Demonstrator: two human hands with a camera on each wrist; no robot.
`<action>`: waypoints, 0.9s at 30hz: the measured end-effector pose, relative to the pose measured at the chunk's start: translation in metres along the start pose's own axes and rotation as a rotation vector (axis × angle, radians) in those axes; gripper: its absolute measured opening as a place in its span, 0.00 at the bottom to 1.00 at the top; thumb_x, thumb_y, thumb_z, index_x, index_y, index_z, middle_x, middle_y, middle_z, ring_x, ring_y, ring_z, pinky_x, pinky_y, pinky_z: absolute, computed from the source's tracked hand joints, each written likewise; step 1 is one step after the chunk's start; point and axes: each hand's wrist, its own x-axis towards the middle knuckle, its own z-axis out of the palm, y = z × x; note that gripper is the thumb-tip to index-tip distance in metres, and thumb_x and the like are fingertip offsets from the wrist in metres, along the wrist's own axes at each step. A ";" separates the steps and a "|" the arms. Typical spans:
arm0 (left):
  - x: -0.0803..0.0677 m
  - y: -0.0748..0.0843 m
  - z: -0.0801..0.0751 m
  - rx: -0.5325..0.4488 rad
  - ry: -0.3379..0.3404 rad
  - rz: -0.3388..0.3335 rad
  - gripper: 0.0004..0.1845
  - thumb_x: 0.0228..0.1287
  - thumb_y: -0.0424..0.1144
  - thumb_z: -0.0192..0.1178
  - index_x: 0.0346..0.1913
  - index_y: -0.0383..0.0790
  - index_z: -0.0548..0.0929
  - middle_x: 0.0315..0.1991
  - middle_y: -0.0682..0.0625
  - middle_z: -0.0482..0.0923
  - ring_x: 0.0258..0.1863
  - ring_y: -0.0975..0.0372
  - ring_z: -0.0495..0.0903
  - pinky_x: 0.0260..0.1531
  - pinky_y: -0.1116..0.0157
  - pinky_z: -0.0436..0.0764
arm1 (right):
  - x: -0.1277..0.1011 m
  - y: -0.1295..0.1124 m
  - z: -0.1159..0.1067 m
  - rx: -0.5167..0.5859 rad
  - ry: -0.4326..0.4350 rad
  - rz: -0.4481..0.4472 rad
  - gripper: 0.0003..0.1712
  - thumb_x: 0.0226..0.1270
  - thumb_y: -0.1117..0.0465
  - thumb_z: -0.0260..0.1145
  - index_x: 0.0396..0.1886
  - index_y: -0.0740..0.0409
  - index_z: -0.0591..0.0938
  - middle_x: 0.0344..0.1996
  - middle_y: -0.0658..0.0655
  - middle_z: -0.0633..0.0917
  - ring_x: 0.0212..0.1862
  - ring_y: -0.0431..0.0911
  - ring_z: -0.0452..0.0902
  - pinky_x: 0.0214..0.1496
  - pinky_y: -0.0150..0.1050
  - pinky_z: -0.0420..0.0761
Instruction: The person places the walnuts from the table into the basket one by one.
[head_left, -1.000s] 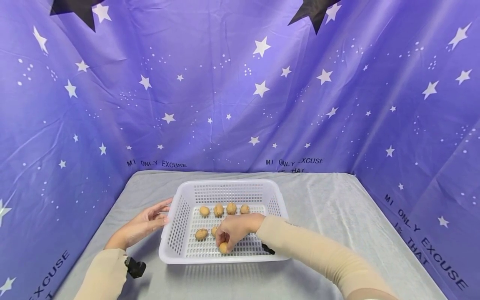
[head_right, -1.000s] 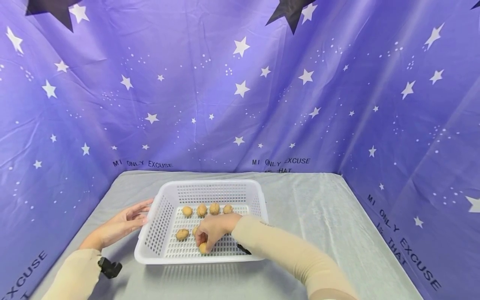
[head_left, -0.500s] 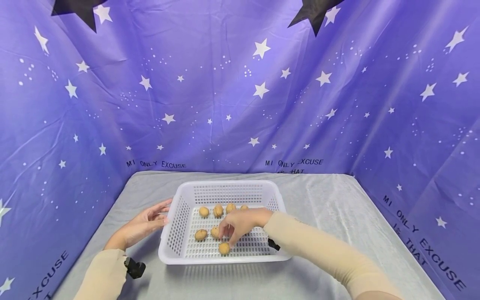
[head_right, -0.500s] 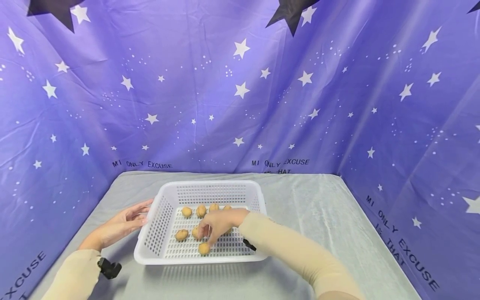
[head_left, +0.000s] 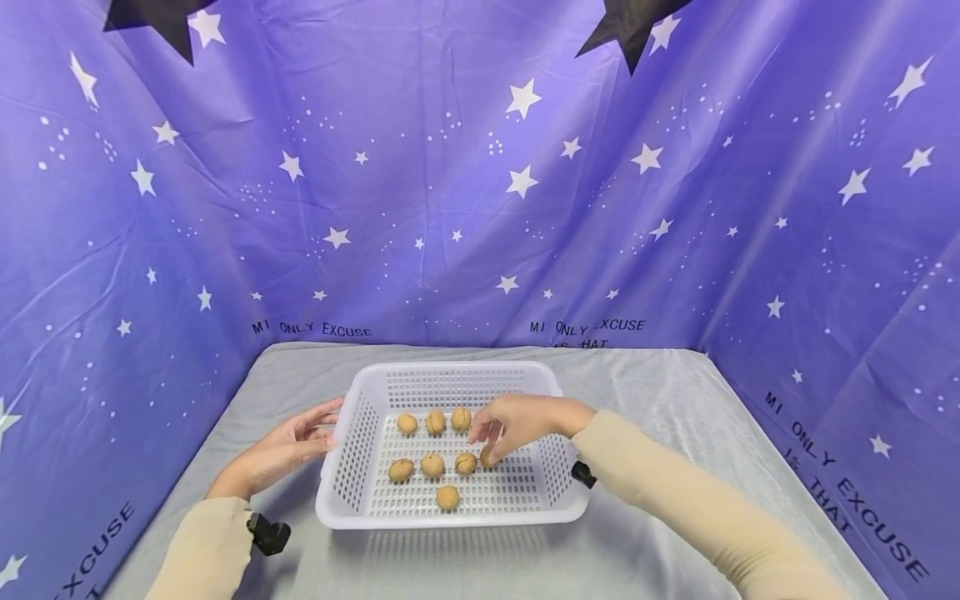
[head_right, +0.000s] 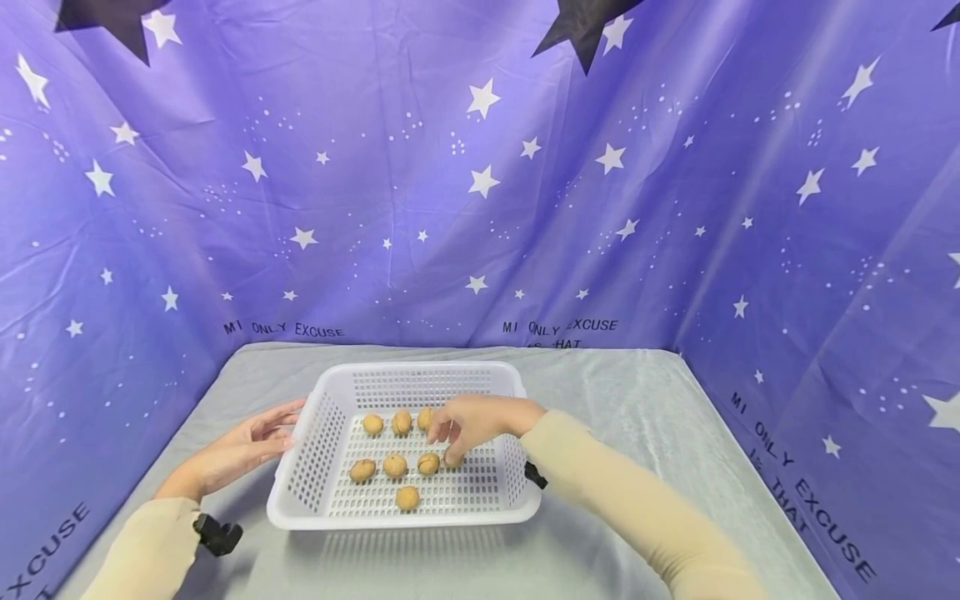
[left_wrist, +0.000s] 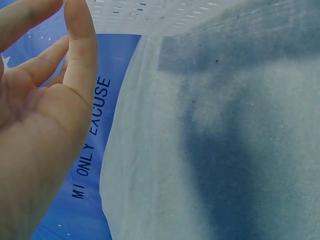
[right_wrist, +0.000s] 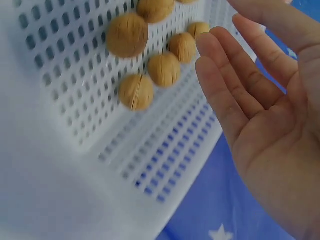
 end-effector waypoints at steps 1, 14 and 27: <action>0.000 0.000 0.000 0.004 0.002 0.002 0.38 0.73 0.29 0.56 0.79 0.35 0.49 0.71 0.29 0.56 0.59 0.58 0.76 0.57 0.64 0.77 | -0.004 0.002 -0.002 0.005 0.013 0.004 0.22 0.58 0.63 0.77 0.54 0.55 0.84 0.49 0.51 0.86 0.49 0.45 0.83 0.52 0.35 0.79; 0.000 0.001 -0.002 0.065 0.009 -0.006 0.38 0.73 0.31 0.57 0.79 0.36 0.50 0.70 0.30 0.59 0.58 0.56 0.77 0.56 0.63 0.77 | -0.072 0.038 -0.029 0.083 0.187 0.028 0.18 0.59 0.65 0.75 0.50 0.56 0.85 0.45 0.48 0.85 0.48 0.52 0.82 0.53 0.39 0.81; 0.000 0.010 -0.003 0.195 0.045 -0.044 0.40 0.70 0.36 0.62 0.79 0.38 0.55 0.65 0.33 0.68 0.56 0.53 0.77 0.53 0.63 0.79 | -0.139 0.086 -0.014 0.098 0.377 0.101 0.18 0.64 0.59 0.72 0.52 0.60 0.83 0.46 0.55 0.86 0.46 0.49 0.83 0.51 0.47 0.83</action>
